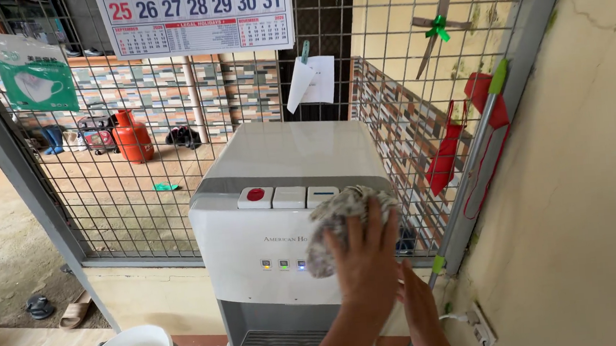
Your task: The person removes the drip tray from a water dispenser, wipes the dispenser's front and top surfaces with a cloth, and then reinserts the tray. The person repeatedly dips the cloth into a bucket of water and wrings it out during the cleaning process.
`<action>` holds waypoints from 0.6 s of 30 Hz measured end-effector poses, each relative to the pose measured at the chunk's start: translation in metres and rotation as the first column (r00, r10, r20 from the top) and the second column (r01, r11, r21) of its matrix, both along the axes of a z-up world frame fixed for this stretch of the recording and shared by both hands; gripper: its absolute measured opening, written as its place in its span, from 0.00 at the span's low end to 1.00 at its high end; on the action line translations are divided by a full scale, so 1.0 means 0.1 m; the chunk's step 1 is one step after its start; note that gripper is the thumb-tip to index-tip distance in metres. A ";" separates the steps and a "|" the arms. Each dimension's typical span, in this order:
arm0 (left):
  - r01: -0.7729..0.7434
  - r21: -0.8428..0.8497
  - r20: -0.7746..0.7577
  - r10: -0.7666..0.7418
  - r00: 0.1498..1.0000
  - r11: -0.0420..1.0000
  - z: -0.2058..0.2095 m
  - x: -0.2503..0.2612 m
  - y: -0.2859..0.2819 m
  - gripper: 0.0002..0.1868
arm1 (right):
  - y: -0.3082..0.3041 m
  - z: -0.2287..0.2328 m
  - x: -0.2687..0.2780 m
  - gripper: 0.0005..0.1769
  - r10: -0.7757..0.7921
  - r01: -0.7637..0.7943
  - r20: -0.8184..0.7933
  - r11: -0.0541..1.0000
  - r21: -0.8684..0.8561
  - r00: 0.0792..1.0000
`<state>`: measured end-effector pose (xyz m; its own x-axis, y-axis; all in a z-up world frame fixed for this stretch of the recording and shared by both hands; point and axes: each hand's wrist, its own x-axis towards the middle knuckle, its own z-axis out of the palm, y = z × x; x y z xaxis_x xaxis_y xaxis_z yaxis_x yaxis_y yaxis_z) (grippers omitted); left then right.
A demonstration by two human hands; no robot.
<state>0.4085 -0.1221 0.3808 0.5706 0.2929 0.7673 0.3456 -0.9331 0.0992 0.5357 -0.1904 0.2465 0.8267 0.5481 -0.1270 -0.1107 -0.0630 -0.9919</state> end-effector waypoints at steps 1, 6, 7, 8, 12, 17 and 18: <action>0.022 -0.044 -0.002 -0.022 1.000 0.999 0.16 0.09 -0.10 0.39 | -0.01 -0.01 0.07 0.38 0.024 -0.024 0.004 1.000 0.008 1.000; 0.013 -0.128 -0.092 -0.025 0.995 0.992 0.67 0.09 -0.15 0.12 | 0.04 0.28 0.20 0.33 0.000 -0.002 -0.011 0.976 -0.216 1.000; 0.016 -0.097 -0.028 -0.019 0.999 0.995 0.71 0.03 -0.09 0.13 | 0.01 0.39 0.14 0.34 -0.021 0.024 0.029 0.994 -0.107 0.999; 0.019 -0.067 0.035 -0.016 0.999 0.998 0.73 -0.06 -0.01 0.13 | -0.03 0.53 0.09 0.33 -0.043 0.046 0.061 0.998 -0.049 0.997; 0.036 -0.092 -0.035 -0.040 0.999 0.995 0.79 -0.30 0.18 0.07 | -0.11 1.16 -0.16 0.30 -0.156 0.132 0.206 0.983 0.126 0.966; 0.016 -0.014 0.175 -0.013 0.984 1.000 0.82 -0.43 0.58 0.15 | 0.11 1.61 -0.52 0.22 -0.207 0.113 0.572 0.974 0.195 0.794; 0.033 0.007 0.183 -0.033 0.983 0.999 0.81 -0.44 0.69 0.18 | 0.16 1.63 -0.59 0.20 -0.198 0.110 0.631 0.978 0.175 0.750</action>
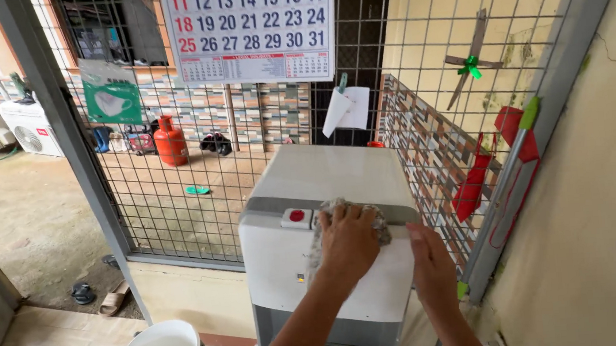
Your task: The person removes the drip tray from a water dispenser, wipes the dispenser's front and top surfaces with a cloth, and then reinserts the tray. The person repeatedly dips the cloth into a bucket of water and wrings it out during the cleaning process.
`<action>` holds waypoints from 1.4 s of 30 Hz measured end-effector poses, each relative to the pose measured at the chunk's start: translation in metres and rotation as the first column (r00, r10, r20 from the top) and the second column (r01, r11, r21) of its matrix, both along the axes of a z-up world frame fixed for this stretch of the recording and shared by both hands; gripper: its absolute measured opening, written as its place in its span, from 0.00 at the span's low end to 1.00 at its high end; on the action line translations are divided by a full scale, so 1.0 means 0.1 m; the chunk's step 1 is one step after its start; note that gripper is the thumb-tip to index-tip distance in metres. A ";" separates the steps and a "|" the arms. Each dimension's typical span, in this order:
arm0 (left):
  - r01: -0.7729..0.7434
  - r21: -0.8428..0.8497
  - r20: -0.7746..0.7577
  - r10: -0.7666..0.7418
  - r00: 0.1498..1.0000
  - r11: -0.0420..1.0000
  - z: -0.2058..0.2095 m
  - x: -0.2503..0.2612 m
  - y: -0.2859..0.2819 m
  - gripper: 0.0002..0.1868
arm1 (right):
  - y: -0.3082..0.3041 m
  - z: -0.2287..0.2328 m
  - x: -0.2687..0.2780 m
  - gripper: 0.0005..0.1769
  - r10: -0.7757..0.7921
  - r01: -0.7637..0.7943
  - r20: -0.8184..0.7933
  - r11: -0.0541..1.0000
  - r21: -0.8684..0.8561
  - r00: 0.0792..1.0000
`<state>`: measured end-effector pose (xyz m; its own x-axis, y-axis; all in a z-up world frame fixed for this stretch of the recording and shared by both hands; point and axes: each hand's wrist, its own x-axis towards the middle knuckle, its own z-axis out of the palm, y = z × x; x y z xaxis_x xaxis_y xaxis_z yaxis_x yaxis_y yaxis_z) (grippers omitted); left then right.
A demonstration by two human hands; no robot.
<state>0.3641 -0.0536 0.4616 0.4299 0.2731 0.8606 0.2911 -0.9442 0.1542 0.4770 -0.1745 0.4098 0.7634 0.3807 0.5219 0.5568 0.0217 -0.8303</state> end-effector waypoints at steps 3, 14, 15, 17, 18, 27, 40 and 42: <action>0.153 -0.259 -0.009 -0.161 0.987 0.954 -0.10 -0.13 0.37 0.16 | 0.09 0.05 -0.05 0.18 -0.069 0.079 0.312 0.997 -0.021 0.948; -0.022 -0.688 -0.018 0.013 1.000 0.726 0.25 -1.05 1.18 0.17 | 0.30 0.14 0.20 0.10 -0.089 0.091 0.536 0.996 0.021 0.840; -0.003 -0.736 -0.038 -0.037 0.999 0.677 0.25 -0.98 1.12 0.17 | 0.32 0.14 0.22 0.10 -0.080 0.083 0.581 0.996 0.022 0.810; -0.102 -0.483 -0.237 -0.017 0.971 0.870 0.29 -0.87 1.03 0.15 | 0.34 0.16 0.25 0.09 -0.031 0.050 0.567 0.999 -0.018 0.823; -0.133 -0.334 -0.335 0.014 0.942 0.933 0.31 -0.84 1.03 0.14 | 0.32 0.17 0.27 0.09 0.011 0.025 0.504 0.998 -0.064 0.864; -0.150 -0.478 -0.347 -0.030 0.937 0.865 0.44 -0.92 1.22 0.20 | 0.26 0.17 0.33 0.10 0.115 -0.064 0.454 0.990 -0.126 0.884; -0.437 -0.205 -0.680 0.194 0.708 0.876 0.70 -0.84 1.10 0.16 | 0.28 0.36 0.32 0.08 0.099 0.008 0.544 0.981 -0.192 0.833; -0.464 -0.334 -0.649 0.158 0.745 0.820 0.71 -0.84 1.13 0.20 | 0.40 0.46 0.35 0.08 0.178 -0.063 0.521 0.971 -0.230 0.835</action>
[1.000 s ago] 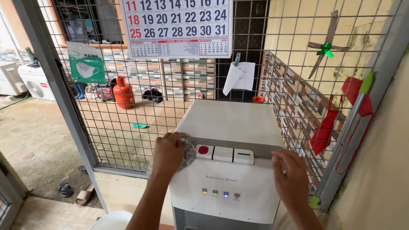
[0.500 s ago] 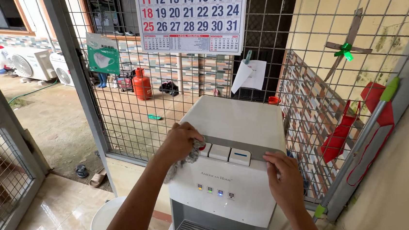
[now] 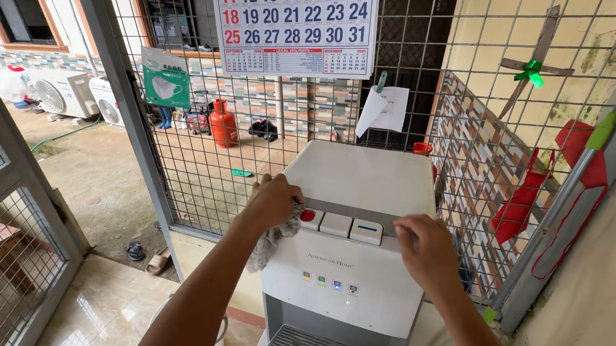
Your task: The person removes the drip tray from a water dispenser, wipes the dispenser's front and top surfaces with a cloth, and then reinserts the tray. The person repeatedly dips the cloth into a bucket of water and wrings it out during the cleaning process.
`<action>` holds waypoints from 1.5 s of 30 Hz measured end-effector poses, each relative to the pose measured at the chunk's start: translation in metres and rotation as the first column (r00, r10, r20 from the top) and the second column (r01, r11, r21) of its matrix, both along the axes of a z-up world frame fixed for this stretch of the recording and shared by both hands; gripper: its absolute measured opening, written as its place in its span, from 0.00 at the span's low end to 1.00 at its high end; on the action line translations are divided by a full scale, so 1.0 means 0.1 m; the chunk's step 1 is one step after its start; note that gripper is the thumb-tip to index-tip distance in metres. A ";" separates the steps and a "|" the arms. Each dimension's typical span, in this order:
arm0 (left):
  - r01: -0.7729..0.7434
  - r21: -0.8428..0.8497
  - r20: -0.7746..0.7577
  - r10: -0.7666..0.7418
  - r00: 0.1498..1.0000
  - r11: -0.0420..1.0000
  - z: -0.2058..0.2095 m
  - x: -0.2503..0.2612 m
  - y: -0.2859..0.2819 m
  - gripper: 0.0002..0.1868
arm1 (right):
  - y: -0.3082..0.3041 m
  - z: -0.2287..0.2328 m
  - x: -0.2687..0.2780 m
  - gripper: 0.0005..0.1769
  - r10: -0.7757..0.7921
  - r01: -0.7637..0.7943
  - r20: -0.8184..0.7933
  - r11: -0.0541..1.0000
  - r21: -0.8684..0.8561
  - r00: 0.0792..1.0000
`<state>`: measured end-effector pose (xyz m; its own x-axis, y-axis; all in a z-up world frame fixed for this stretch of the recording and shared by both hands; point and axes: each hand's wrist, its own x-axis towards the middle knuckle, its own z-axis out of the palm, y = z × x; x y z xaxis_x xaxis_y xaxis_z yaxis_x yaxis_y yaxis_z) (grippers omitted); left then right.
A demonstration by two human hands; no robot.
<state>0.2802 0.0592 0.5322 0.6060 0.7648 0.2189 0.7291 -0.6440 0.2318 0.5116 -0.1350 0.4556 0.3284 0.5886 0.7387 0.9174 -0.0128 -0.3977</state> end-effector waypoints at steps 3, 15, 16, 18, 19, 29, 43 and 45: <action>0.004 -0.094 -0.045 -0.008 0.999 0.996 0.02 0.08 0.02 0.30 | 0.30 0.14 -0.04 0.08 0.153 -0.153 -0.029 0.988 -0.005 0.988; 0.032 0.084 -0.166 -0.017 0.986 0.996 0.11 0.12 -0.17 0.14 | 1.16 0.45 -0.15 0.18 0.453 -0.459 -0.114 0.797 -0.392 0.884; 0.013 0.057 -0.147 -0.005 0.989 0.998 0.11 0.09 -0.16 0.11 | 1.18 0.45 -0.17 0.18 0.464 -0.459 -0.095 0.786 -0.414 0.881; -0.022 0.004 -0.106 0.023 0.994 1.000 0.09 0.03 -0.13 0.07 | 1.20 0.47 -0.20 0.16 0.469 -0.461 -0.084 0.794 -0.395 0.879; -0.054 -0.012 -0.069 0.053 0.996 0.998 0.08 -0.01 -0.09 0.08 | 1.21 0.49 -0.22 0.14 0.471 -0.462 -0.077 0.799 -0.386 0.879; 0.173 0.251 0.584 -0.292 0.758 0.952 0.19 -0.08 0.49 0.18 | 1.49 0.63 -0.34 0.17 0.405 -0.488 -0.291 0.808 -0.331 0.867; 0.323 -0.071 0.493 -0.248 0.834 0.944 -0.16 -0.08 0.51 0.18 | 1.52 0.73 -0.52 0.13 0.510 -0.463 -0.103 0.655 -0.597 0.854; 0.316 -0.112 0.516 -0.217 0.829 0.942 -0.16 -0.07 0.50 0.18 | 1.52 0.81 -0.54 0.13 0.507 -0.436 -0.074 0.647 -0.626 0.859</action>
<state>0.2730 0.1097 0.5164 0.6429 0.6451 0.4129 0.2937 -0.7055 0.6450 0.4580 0.0167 0.5369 -0.1737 0.9680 0.1810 0.9007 0.2304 -0.3683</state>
